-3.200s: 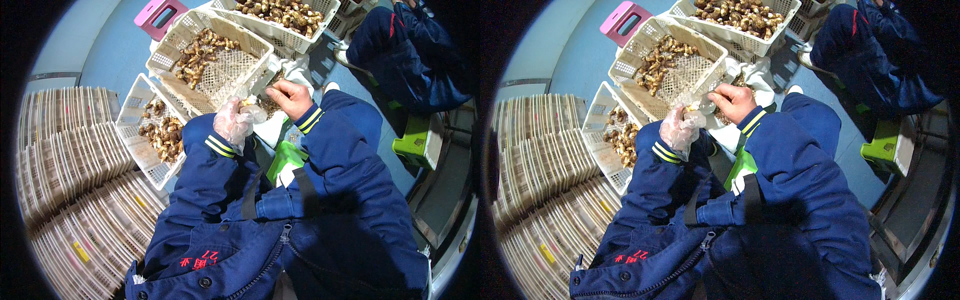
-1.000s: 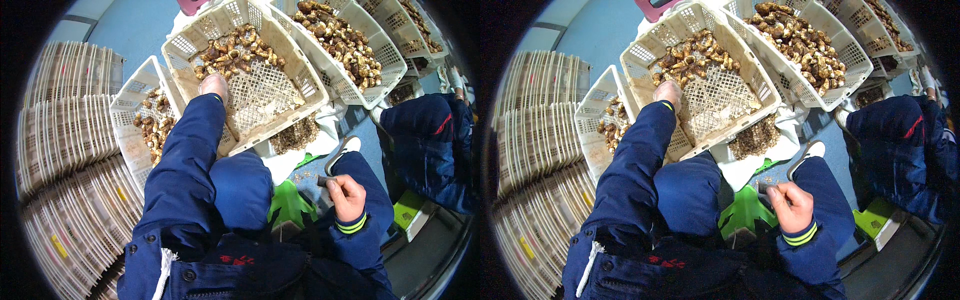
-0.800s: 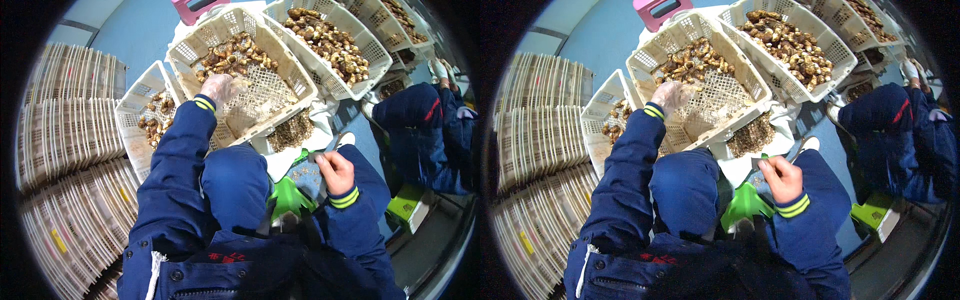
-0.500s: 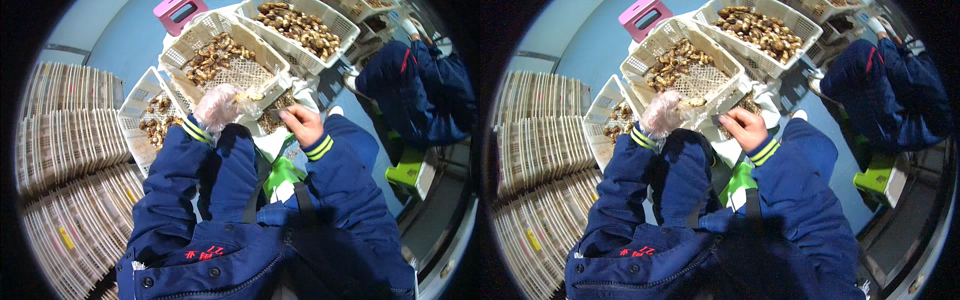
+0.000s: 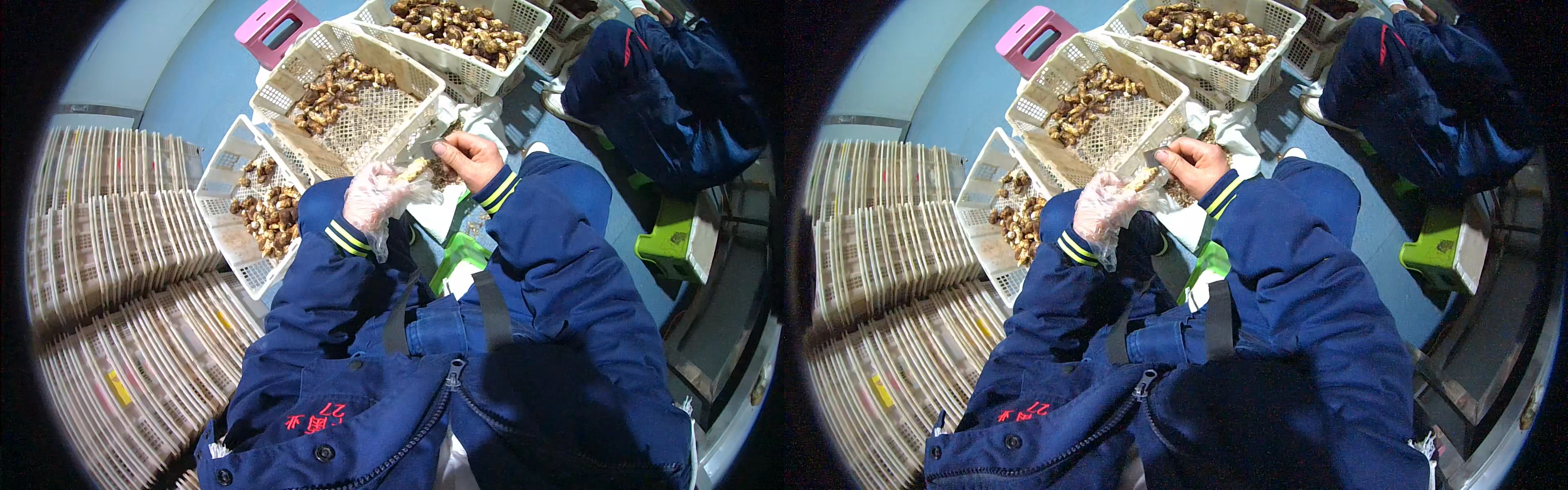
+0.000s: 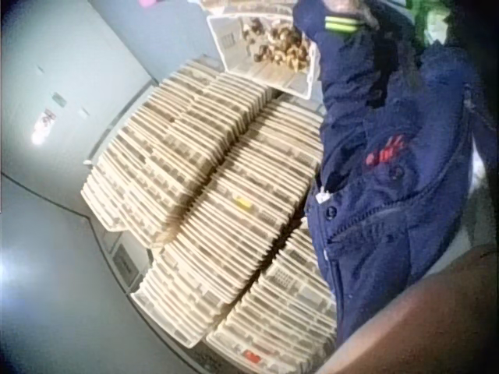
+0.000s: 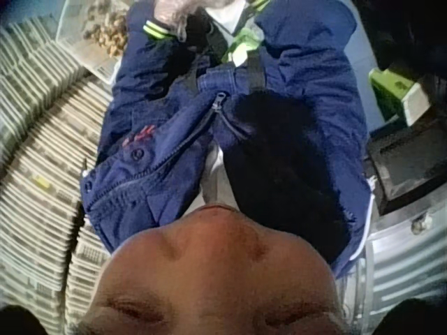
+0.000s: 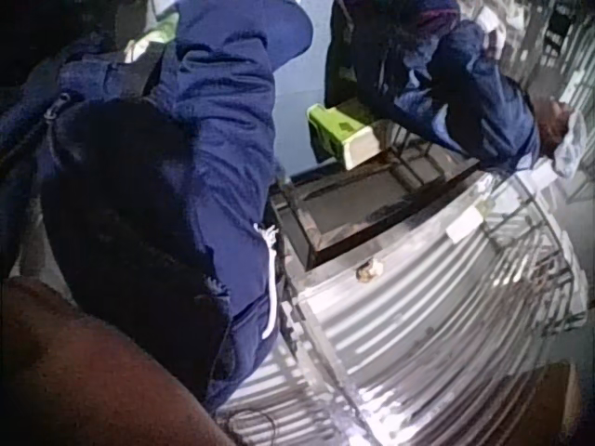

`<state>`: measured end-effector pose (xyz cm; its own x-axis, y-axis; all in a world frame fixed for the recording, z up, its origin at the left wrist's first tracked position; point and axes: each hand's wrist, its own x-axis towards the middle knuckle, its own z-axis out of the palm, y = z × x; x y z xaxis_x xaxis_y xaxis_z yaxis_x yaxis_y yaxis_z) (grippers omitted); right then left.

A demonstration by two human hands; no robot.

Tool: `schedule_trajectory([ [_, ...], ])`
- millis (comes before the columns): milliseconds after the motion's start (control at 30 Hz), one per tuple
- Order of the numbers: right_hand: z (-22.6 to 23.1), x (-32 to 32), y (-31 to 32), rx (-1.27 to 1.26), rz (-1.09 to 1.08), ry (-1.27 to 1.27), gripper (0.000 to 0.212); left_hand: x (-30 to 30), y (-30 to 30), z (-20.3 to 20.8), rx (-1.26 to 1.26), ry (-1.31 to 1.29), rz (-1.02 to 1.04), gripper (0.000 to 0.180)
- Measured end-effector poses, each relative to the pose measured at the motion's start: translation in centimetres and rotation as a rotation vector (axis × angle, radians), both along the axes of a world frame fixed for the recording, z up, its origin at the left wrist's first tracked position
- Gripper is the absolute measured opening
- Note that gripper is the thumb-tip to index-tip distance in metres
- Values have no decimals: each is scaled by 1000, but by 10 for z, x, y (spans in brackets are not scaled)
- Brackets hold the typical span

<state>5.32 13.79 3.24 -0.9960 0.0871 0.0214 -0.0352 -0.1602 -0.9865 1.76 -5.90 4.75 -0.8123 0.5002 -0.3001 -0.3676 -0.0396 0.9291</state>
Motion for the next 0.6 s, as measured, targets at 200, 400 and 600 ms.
schedule_trajectory([
  [200, -8, 0, 5, 225, -13, 58, 17, -3, 2, -7, 24, 69, 59, 20],
  [400, -6, -4, 13, 258, 78, 11, 20, -8, -7, -23, -177, 426, 27, 17],
  [600, -8, -11, 11, 337, 33, 66, 18, -14, -4, -23, -356, 976, 83, 20],
])
